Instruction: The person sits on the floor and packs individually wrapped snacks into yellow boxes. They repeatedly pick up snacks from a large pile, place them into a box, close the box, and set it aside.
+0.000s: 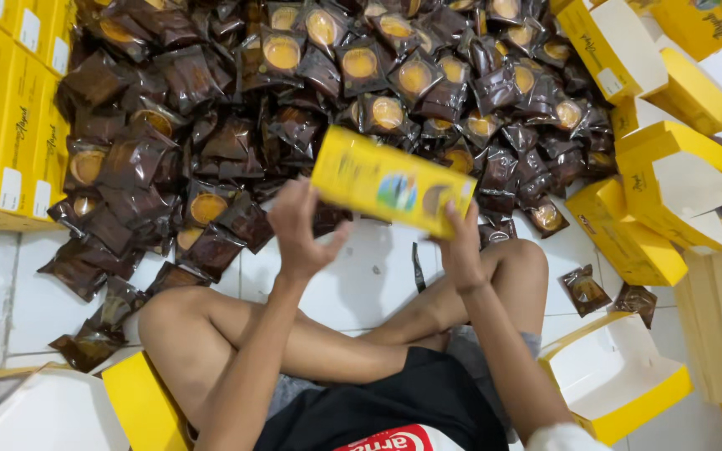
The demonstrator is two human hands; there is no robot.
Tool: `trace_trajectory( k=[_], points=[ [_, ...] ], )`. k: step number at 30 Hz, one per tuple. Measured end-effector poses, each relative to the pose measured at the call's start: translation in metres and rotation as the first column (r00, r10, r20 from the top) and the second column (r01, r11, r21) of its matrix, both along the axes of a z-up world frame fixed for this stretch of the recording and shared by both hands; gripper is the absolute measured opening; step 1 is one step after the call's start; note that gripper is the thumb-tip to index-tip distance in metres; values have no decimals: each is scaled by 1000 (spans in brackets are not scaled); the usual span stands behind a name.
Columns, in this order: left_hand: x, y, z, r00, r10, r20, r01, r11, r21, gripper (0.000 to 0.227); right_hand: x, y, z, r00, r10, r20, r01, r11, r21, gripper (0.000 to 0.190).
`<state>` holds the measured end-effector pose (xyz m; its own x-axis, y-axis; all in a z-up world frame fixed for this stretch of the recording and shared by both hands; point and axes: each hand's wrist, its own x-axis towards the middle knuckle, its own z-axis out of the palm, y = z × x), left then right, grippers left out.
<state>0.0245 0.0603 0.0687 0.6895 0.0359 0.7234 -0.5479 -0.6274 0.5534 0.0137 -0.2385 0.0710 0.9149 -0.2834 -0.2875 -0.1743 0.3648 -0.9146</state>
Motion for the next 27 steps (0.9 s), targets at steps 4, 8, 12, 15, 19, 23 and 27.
trace_trajectory(
  k=[4,8,12,15,19,23,27],
  points=[
    [12,10,-10,983,91,-156,-111,986,-122,58,112,51,39,967,-253,-37,256,949,183,70],
    [13,18,-21,973,90,-213,-113,989,-98,46,166,82,72,989,-35,141,-7,957,291,70],
    [20,27,-47,983,25,-180,-27,1000,-9,44,105,59,35,978,3,209,12,997,-71,80],
    [6,4,-21,955,-203,-214,183,977,-111,32,-20,5,33,930,135,343,62,860,-506,64],
    [-38,-46,-7,855,-416,-309,424,904,-44,33,-167,-58,79,953,-120,277,301,465,-832,40],
    [-92,-148,18,606,-731,-314,710,675,-201,33,-263,-147,73,847,-463,262,216,-150,-965,61],
    [-148,-252,77,68,-915,-399,789,293,-540,27,-323,-240,44,481,-819,-312,10,362,-932,125]
  ],
)
